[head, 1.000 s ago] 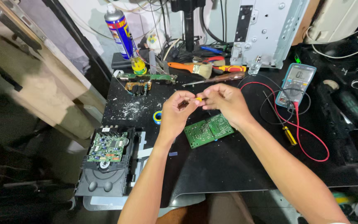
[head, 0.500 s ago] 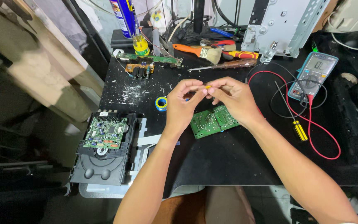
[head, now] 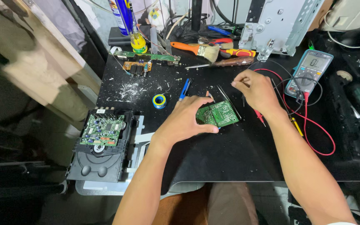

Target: The person solders components on a circuit board, tests points with a multimeter probe, and uses a desoldering pump on the board.

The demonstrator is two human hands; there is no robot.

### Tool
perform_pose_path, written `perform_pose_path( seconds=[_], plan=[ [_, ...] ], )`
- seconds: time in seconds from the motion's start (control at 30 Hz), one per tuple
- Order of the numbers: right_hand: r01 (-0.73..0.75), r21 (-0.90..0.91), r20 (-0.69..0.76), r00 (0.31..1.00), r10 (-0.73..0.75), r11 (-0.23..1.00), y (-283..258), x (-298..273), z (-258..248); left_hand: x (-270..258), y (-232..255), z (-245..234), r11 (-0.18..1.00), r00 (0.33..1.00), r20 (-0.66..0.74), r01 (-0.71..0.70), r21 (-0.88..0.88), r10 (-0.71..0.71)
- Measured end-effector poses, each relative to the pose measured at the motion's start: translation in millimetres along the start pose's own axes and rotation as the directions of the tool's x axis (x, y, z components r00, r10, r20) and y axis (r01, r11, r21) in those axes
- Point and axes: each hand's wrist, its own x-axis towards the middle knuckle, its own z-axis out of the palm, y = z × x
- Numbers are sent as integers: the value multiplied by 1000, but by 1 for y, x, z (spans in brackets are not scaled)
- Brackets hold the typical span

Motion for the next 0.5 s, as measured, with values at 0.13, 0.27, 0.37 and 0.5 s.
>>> perform_pose_path(
  seconds=[0.13,0.27,0.37,0.5],
  plan=[
    [-135,241,73,990,121,961,0,5,8,3,-4,16,997,990,-125,-62,56,69],
    [-136,661,173,985,27,738,-12,0,25,10,-4,28,980,942,-325,24,-197,-88],
    [-158,737,210,978,-2,657,-26,-6,33,14,-2,28,962,901,-419,-2,-272,-117],
    [-143,747,236,970,-58,650,-39,-15,34,15,-3,29,937,877,-447,13,-348,-178]
  ],
)
